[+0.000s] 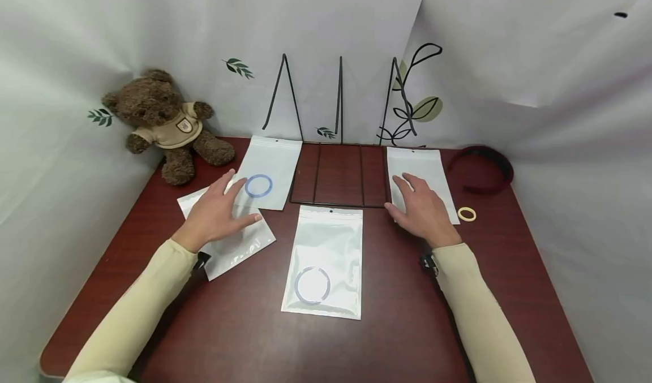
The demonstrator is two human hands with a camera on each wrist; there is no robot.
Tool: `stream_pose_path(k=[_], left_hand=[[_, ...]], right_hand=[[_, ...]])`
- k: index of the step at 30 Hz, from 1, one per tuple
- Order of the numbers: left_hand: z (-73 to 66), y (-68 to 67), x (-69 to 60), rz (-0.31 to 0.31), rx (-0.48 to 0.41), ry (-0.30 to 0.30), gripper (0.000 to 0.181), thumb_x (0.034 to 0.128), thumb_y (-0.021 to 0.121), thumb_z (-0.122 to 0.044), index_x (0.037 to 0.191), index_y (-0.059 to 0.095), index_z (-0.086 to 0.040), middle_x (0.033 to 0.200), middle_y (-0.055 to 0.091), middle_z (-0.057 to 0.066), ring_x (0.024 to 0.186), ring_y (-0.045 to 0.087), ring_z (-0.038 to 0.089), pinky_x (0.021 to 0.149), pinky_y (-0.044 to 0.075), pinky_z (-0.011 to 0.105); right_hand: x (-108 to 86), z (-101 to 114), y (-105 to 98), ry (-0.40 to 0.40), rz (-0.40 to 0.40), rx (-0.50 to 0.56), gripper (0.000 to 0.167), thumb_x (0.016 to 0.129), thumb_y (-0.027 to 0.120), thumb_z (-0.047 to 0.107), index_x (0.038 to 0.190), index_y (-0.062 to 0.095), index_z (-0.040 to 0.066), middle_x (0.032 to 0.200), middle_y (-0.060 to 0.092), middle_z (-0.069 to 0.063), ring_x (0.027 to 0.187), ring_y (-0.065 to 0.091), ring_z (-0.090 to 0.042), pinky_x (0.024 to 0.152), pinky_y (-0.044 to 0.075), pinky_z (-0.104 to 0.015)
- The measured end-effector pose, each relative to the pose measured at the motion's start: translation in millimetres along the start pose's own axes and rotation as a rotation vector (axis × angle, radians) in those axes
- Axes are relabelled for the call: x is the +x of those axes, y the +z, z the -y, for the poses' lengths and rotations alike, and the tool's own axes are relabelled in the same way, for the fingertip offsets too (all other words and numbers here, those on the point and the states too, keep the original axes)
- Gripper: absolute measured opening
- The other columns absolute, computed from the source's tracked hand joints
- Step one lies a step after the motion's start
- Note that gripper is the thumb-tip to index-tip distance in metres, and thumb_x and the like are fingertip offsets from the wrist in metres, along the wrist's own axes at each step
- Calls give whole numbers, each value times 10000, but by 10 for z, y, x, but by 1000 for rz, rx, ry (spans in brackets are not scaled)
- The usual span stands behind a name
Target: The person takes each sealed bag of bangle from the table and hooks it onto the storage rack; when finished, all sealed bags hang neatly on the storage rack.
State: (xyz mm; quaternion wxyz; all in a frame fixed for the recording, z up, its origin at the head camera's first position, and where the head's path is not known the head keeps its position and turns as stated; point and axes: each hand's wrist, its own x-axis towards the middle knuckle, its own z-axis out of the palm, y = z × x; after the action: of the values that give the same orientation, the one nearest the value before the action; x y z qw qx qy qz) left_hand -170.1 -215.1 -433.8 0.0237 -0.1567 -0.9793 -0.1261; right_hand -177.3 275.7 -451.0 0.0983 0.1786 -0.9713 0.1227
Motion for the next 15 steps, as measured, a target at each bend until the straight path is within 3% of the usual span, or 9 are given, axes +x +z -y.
stream_pose_path(k=[8,15], left_hand=[[16,36,342,17,-156,-66,968,890,760,-610,1612,392,-81,1696,291,253,1530,355,475,1164,404,651],[73,76,689,18,-298,-109,951,917,780,-526,1630,349,-69,1650,330,258,1516,382,436,1217,363,603]], right_hand=[[138,50,63,23,18,148,652,995,736,350,1509,526,9,1481,560,-257,1391,511,-433,1132,442,-611],[222,52,122,54,75,256,593,1007,730,296,1494,545,15,1437,602,-235,1228,624,-426,1012,518,-593]])
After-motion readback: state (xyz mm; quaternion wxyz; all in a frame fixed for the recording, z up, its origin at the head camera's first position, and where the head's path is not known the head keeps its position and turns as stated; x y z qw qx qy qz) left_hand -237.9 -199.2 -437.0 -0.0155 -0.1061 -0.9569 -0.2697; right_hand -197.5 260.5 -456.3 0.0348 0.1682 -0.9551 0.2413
